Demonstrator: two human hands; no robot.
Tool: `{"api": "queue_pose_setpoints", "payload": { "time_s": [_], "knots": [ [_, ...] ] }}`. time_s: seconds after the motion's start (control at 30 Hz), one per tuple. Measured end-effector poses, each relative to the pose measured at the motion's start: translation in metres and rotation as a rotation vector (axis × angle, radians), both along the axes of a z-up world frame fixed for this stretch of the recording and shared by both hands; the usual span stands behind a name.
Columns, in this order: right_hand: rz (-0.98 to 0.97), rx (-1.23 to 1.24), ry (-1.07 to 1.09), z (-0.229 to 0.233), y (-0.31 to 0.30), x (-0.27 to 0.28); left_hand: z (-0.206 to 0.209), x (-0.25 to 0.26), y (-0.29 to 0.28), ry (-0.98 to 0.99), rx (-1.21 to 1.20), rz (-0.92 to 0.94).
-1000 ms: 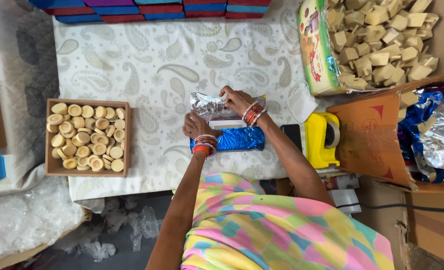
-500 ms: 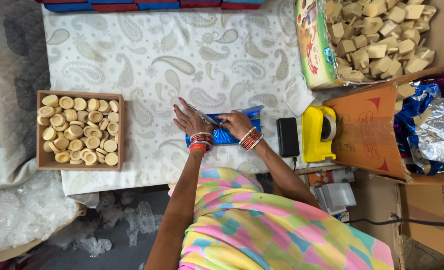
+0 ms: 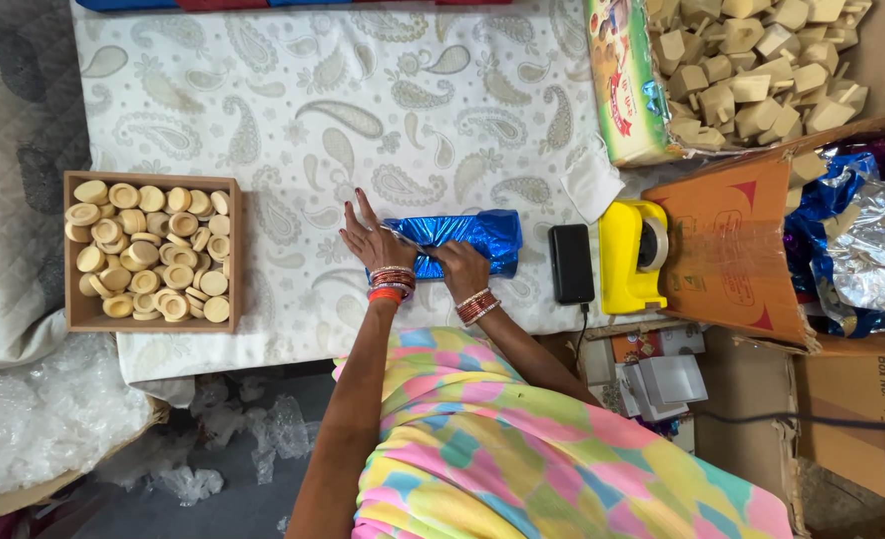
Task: Wrapping a small product box in decorative blue and silver foil.
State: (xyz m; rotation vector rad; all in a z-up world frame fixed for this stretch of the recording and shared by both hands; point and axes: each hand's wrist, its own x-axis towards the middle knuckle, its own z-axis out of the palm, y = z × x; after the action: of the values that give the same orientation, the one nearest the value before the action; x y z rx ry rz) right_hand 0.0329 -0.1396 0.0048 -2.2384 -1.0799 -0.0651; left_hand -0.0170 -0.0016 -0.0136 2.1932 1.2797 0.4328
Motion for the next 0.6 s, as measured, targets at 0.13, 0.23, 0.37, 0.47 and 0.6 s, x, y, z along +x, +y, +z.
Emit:
{"api": "queue_pose_setpoints", "payload": {
  "time_s": [0.13, 0.23, 0.37, 0.47, 0.6],
  "knots": [
    [-0.009, -0.007, -0.002, -0.008, 0.0, -0.001, -0.009, 0.001, 0.021, 0.111, -0.026, -0.091],
    [-0.023, -0.045, -0.044, -0.014, -0.001, -0.002, -0.008, 0.003, 0.05, 0.318, -0.287, -0.323],
    [-0.024, -0.036, -0.062, -0.007, 0.002, -0.006, 0.021, -0.01, 0.085, 0.188, -0.156, -0.548],
    [-0.007, -0.017, -0.07, -0.005, 0.002, -0.006, 0.031, -0.017, 0.091, 0.093, 0.112, -0.741],
    [-0.003, -0.023, -0.086, -0.007, 0.001, -0.006, -0.009, -0.03, 0.099, 0.008, 0.342, -0.979]
  ]
}}
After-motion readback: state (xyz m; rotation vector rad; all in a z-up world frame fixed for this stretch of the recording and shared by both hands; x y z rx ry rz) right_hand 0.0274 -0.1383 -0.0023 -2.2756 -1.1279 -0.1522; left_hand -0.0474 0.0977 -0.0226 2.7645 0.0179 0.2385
